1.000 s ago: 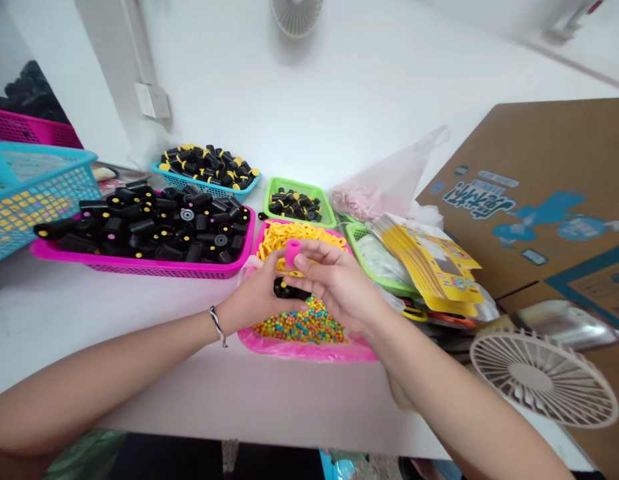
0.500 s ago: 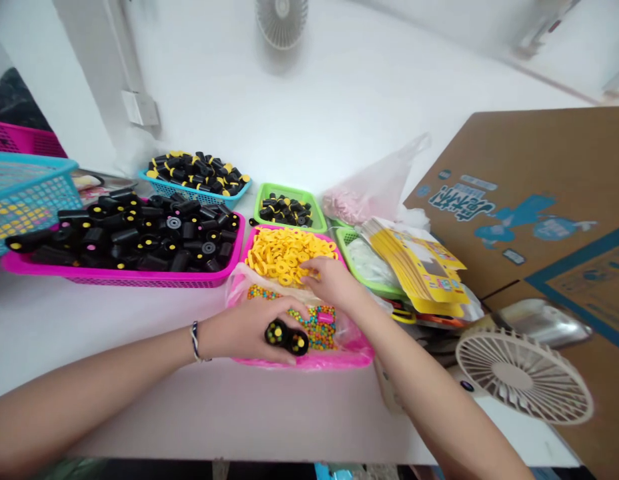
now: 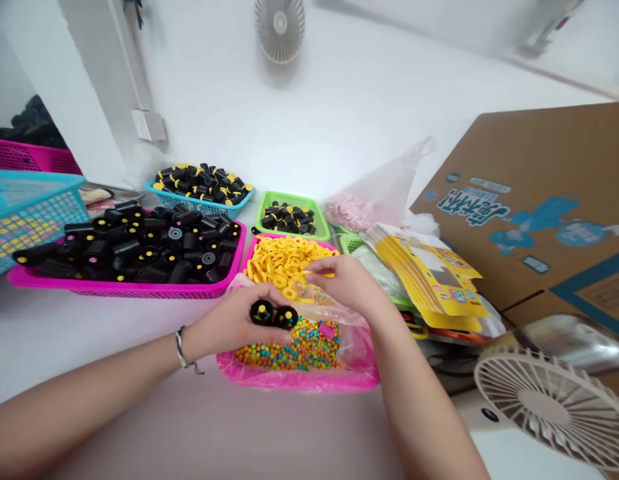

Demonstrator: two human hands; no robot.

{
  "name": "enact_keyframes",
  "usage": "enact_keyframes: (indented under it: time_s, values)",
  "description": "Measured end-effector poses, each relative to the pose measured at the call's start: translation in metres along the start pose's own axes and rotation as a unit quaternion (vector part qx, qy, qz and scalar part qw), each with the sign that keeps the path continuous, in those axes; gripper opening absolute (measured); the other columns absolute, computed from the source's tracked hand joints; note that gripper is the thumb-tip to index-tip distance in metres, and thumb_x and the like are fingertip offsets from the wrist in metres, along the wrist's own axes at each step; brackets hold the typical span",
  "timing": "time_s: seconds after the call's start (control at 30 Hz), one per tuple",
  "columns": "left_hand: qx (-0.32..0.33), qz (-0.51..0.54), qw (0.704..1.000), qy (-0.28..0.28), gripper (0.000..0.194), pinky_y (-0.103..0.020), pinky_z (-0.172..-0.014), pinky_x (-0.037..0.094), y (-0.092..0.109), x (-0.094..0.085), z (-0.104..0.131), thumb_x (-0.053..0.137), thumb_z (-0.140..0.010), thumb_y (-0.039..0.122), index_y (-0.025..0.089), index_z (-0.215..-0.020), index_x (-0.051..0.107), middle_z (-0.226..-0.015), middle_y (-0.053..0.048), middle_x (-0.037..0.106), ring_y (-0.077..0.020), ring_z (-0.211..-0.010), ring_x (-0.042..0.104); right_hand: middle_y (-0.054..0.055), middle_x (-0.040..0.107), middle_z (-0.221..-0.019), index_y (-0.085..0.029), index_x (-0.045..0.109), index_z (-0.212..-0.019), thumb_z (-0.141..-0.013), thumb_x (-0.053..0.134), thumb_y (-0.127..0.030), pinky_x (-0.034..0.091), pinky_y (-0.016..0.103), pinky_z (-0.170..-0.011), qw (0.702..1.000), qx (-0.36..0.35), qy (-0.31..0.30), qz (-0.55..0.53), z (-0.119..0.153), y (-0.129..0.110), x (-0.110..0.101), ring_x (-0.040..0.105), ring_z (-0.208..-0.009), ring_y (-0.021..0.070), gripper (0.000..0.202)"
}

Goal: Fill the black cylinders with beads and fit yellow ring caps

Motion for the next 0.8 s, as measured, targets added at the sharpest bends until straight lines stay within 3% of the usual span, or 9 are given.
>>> enact_keyframes:
  time_s: [0.2,0.37,0.53,0.67,0.8]
  values:
    - [0.005,0.001,0.998,0.056,0.041,-0.03,-0.077,0.047,0.014,-0.017,0.002,0.077,-0.063,0.039,0.02,-0.09,0.053,-0.094,0.0,0.064,-0.0173,-0.086,0.06,0.005,0.071,-0.093,-0.023,0.072,-0.091,-0.081,0.06,-0.031,0.055,0.031,-0.07,0.983,-0.056,0.088,-0.153,0.019,-0.019,-0.01,0.066,-0.082,0.018,0.018]
    - [0.007,0.0,0.998,0.056,0.04,-0.029,-0.078,0.046,0.025,-0.024,0.006,0.079,-0.063,0.037,0.021,-0.089,0.053,-0.095,0.001,0.064,-0.0163,-0.087,0.059,0.005,0.065,-0.096,-0.028,0.074,-0.089,-0.081,0.059,-0.019,0.054,0.027,-0.068,0.97,-0.135,0.081,-0.182,0.041,-0.03,-0.018,0.062,-0.088,0.0165,0.019]
    - [-0.023,0.05,0.998,0.033,0.04,-0.027,-0.071,0.048,0.028,-0.018,0.009,0.082,-0.057,0.034,0.021,-0.086,0.057,-0.086,0.003,0.064,-0.0159,-0.081,0.06,0.002,0.068,-0.084,-0.031,0.074,-0.093,-0.08,0.061,-0.018,0.053,0.024,-0.057,0.961,-0.114,0.027,-0.25,0.05,-0.047,-0.009,0.062,-0.067,0.0121,0.021]
    - [-0.021,0.099,0.994,0.033,0.034,-0.027,-0.071,0.05,0.031,-0.016,0.011,0.083,-0.057,0.027,0.022,-0.084,0.062,-0.083,0.004,0.068,-0.0159,-0.079,0.063,0.002,0.073,-0.084,-0.026,0.074,-0.088,-0.075,0.071,-0.029,0.056,0.026,-0.063,0.948,-0.061,0.025,-0.31,0.052,-0.055,0.0,0.067,-0.072,0.0155,0.014]
    - [-0.013,0.093,0.995,0.038,0.031,-0.027,-0.072,0.052,0.035,-0.019,0.013,0.082,-0.059,0.029,0.022,-0.085,0.067,-0.085,0.003,0.071,-0.0168,-0.08,0.065,0.002,0.074,-0.085,-0.026,0.074,-0.084,-0.07,0.075,-0.03,0.058,0.027,-0.065,0.936,-0.04,0.022,-0.35,0.052,-0.053,0.003,0.069,-0.075,0.0171,0.014]
Point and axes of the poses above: each hand's wrist, its own z-axis away from the middle knuckle, its own x-axis out of the palm, y = z × x, the point moved 2 cm from there along -z, towards the middle knuckle
